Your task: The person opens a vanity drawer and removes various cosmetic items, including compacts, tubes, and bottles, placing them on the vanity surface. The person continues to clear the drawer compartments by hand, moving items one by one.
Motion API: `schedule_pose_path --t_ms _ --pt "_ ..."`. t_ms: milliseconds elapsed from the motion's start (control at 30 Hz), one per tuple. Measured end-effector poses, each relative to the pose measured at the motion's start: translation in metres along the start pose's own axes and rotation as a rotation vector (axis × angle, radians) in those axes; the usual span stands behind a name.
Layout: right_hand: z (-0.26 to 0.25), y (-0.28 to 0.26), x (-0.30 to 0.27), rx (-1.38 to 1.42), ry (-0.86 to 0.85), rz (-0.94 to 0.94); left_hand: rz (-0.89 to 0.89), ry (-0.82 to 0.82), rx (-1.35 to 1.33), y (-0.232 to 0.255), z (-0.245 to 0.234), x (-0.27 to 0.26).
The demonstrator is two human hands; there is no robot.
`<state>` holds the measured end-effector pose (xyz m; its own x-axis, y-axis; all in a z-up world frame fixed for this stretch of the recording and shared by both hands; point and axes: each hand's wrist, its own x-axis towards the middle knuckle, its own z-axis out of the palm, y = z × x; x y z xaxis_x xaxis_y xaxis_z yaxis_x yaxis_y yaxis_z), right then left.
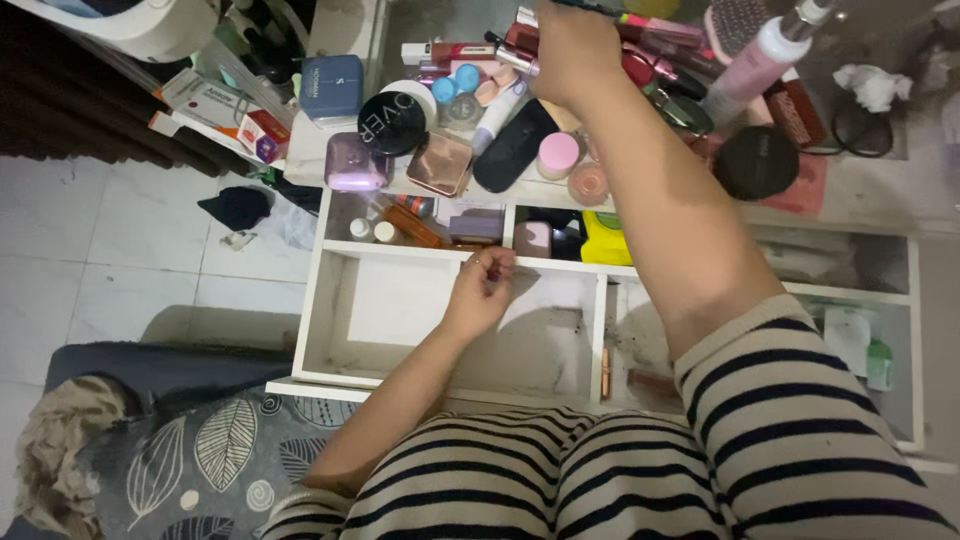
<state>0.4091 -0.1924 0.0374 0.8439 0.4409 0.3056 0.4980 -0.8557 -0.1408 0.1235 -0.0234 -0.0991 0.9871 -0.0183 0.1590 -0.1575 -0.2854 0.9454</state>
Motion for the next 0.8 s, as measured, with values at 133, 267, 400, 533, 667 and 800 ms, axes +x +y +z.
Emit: schedule_pose_path --t_ms 133,267,400,533,667,800 --pt "0.006 0.007 0.016 0.059 -0.087 0.002 -0.075 -0.038 -0.043 0.01 -0.005 0.003" --pt "0.001 0.018 0.017 0.186 -0.082 -0.079 -0.042 -0.04 -0.056 0.013 -0.006 0.005" --pt "0.003 0.021 0.02 0.295 -0.308 0.156 -0.078 -0.051 -0.063 0.014 -0.005 0.005" --pt "0.026 0.028 0.022 0.314 -0.009 0.008 -0.082 -0.051 -0.036 0.013 -0.004 0.006" --pt "0.041 0.037 0.023 0.336 0.138 -0.093 -0.044 -0.061 -0.037 0.014 -0.006 0.006" --pt "0.028 0.041 0.011 0.408 0.051 0.01 -0.015 -0.069 -0.027 0.015 -0.006 0.005"
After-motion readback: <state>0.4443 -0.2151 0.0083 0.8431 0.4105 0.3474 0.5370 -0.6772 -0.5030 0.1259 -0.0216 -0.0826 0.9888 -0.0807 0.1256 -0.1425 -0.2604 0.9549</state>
